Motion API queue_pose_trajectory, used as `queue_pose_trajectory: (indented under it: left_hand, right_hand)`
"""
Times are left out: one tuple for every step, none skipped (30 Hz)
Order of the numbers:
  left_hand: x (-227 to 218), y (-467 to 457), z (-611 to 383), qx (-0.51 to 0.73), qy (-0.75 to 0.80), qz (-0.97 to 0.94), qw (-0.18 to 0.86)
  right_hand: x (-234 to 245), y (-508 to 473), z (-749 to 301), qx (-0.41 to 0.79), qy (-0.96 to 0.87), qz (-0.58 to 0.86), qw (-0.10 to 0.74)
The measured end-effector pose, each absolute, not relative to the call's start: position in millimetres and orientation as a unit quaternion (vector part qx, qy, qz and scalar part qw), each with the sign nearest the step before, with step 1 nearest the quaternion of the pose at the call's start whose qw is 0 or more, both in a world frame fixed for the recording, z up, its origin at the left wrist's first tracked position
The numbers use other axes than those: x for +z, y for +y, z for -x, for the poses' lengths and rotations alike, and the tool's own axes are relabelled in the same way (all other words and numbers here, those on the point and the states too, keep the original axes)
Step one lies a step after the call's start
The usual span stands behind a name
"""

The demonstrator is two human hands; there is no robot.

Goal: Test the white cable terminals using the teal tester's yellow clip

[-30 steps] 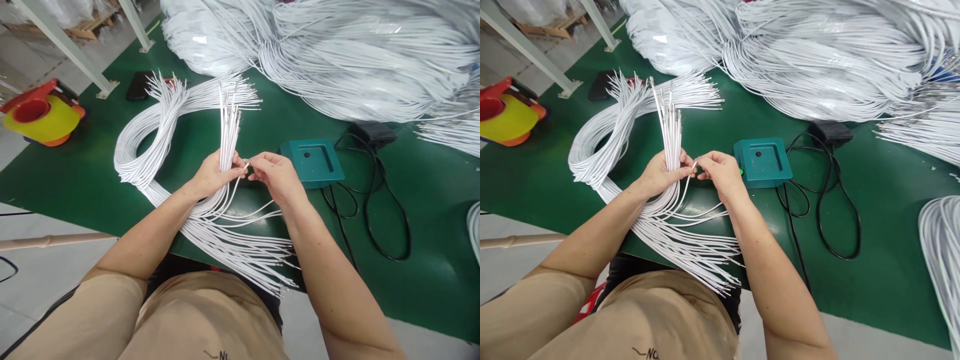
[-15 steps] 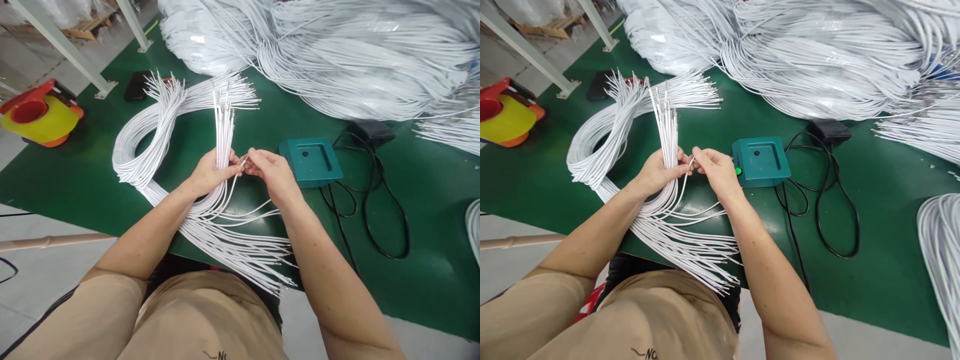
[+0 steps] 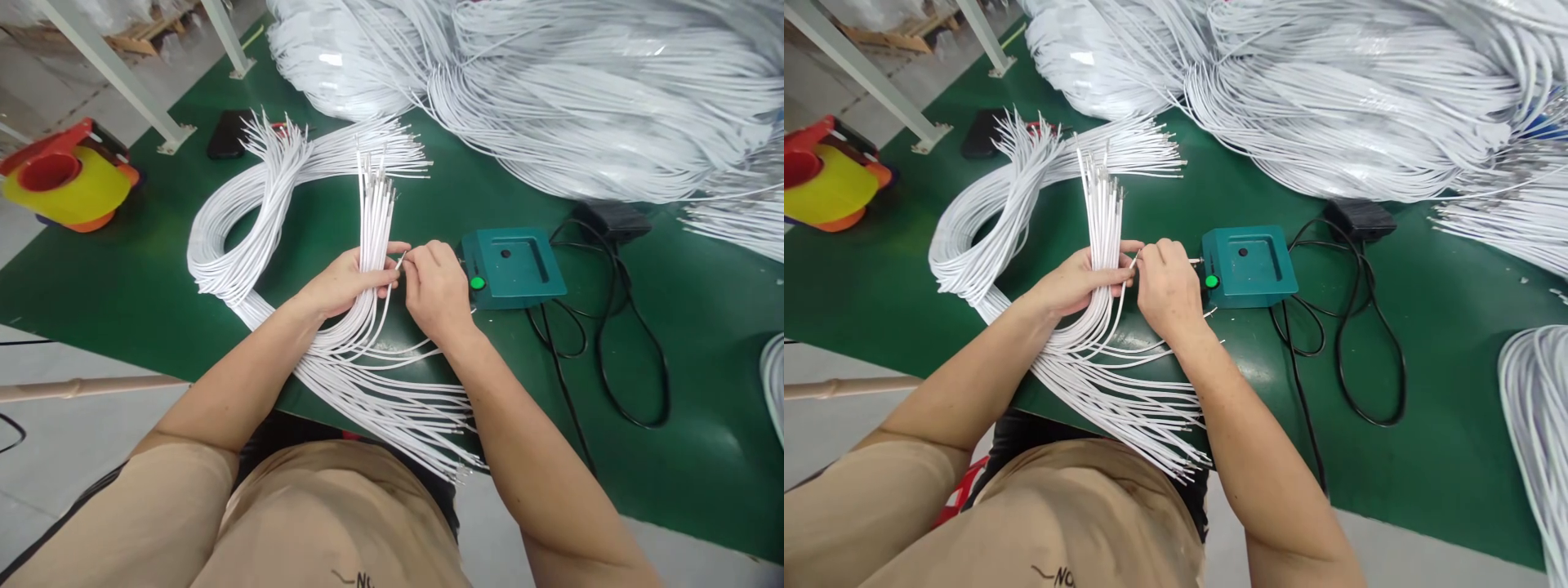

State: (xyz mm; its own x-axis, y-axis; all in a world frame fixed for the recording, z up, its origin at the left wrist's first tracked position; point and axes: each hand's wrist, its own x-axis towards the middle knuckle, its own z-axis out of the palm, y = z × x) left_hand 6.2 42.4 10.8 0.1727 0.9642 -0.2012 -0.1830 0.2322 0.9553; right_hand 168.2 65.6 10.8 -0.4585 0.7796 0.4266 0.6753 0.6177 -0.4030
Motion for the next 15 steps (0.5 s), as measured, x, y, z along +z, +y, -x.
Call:
queue_pose_trajectory:
  left_hand:
    - [10.9, 43.2, -5.4, 0.447, 0.466, -0.418, 0.64]
    - [10.4, 43.9, -4.6, 0.445, 0.477, -0.416, 0.633]
    - [9.6, 44.7, -3.9, 0.445, 0.493, -0.421, 0.618]
    - [8.5, 45.5, -3.4, 0.444, 0.509, -0.43, 0.599]
    - [7.2, 46.2, -2.9, 0.442, 0.525, -0.443, 0.577]
    - [5.9, 46.8, -2.5, 0.437, 0.54, -0.456, 0.557]
    - [4.7, 47.4, -2.3, 0.43, 0.551, -0.467, 0.541]
    - [3.7, 47.9, -2.1, 0.424, 0.559, -0.476, 0.531]
    - [3.0, 48.4, -2.0, 0.419, 0.564, -0.482, 0.524]
    - [2.4, 48.9, -2.0, 0.416, 0.569, -0.485, 0.517]
    - [2.1, 49.4, -2.0, 0.415, 0.573, -0.487, 0.512]
    - [1.8, 49.8, -2.1, 0.414, 0.576, -0.488, 0.509]
    - [1.6, 50.3, -2.2, 0.411, 0.58, -0.49, 0.505]
    - [1.2, 50.8, -2.4, 0.408, 0.584, -0.493, 0.499]
    - [0.5, 51.3, -2.7, 0.405, 0.588, -0.497, 0.493]
  right_hand:
    - [10.9, 66.4, -168.8, 0.044, -0.869, 0.417, 0.263]
    - [11.6, 67.9, -170.0, 0.01, -0.881, 0.41, 0.236]
    - [12.8, 69.9, -171.7, -0.016, -0.887, 0.408, 0.217]
    - [14.4, 72.3, -173.9, -0.034, -0.888, 0.41, 0.205]
    - [16.0, 75.2, -176.3, -0.043, -0.887, 0.416, 0.194]
    - [17.7, 78.4, -178.8, -0.043, -0.888, 0.422, 0.179]
    - [19.2, 81.6, -181.1, -0.034, -0.89, 0.426, 0.159]
    - [20.4, 84.7, -183.1, -0.02, -0.894, 0.427, 0.136]
    - [21.5, 87.4, -184.8, -0.007, -0.897, 0.427, 0.115]
    - [22.2, 89.7, -186.0, 0.001, -0.899, 0.426, 0.099]
    - [22.7, 91.4, -187.0, 0.004, -0.9, 0.427, 0.091]
    - [22.9, 92.6, -187.6, 0.002, -0.9, 0.428, 0.089]
    - [22.8, 93.4, -188.1, -0.003, -0.899, 0.428, 0.091]
    - [22.3, 94.0, -188.5, -0.008, -0.899, 0.427, 0.097]
    - [21.6, 94.5, -188.8, -0.011, -0.899, 0.426, 0.104]
